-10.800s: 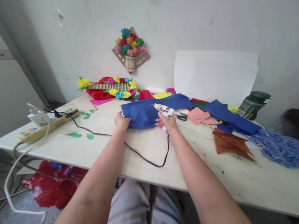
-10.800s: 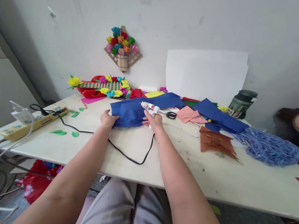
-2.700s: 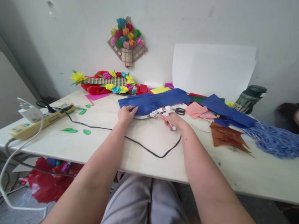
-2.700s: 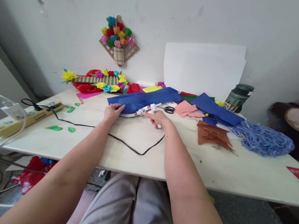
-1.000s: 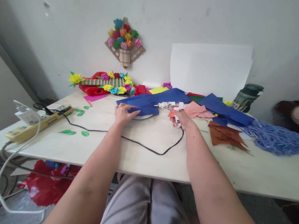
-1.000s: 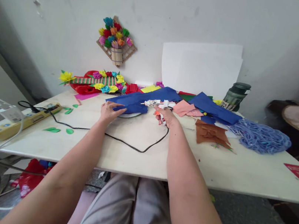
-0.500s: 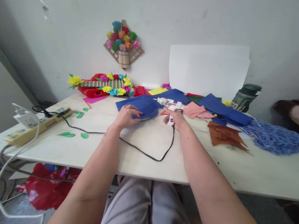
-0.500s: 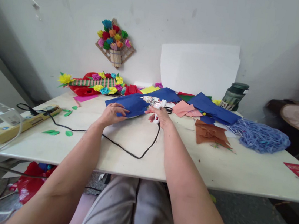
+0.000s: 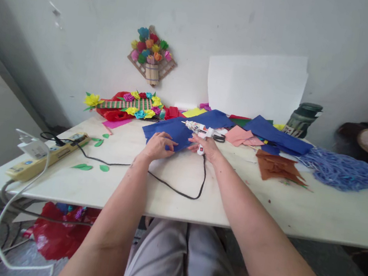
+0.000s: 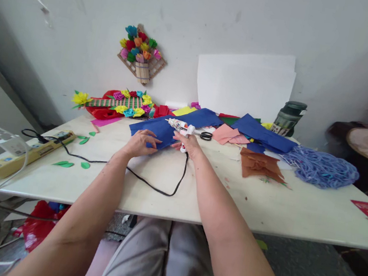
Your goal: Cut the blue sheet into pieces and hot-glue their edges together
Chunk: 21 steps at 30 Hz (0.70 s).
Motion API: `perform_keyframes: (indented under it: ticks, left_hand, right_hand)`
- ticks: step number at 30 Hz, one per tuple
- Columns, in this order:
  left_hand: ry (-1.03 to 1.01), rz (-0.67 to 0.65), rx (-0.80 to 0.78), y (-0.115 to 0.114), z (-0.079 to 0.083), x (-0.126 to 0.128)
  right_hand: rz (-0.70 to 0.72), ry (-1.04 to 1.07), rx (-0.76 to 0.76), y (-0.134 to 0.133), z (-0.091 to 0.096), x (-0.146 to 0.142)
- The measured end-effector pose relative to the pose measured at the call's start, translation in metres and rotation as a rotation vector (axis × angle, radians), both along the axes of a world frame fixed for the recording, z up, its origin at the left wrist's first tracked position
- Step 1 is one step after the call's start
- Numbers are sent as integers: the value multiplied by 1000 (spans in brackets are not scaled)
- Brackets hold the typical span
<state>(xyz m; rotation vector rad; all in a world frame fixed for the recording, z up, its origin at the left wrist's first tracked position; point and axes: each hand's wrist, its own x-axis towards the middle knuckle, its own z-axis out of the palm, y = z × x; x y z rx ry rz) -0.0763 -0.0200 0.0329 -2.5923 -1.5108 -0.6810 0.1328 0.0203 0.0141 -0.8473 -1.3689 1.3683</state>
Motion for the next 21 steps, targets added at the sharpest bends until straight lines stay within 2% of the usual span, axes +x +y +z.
perform_keyframes:
  ticks: [9, 17, 21]
  left_hand:
    - [-1, 30, -48, -1, -2, 1]
    - [-71, 3, -88, 2, -5, 0]
    - [-47, 47, -107, 4, -7, 1]
  right_hand:
    - [-15, -92, -82, -1, 1, -4]
    - [10, -121, -84, -3, 2, -4]
    - [10, -126, -44, -5, 3, -4]
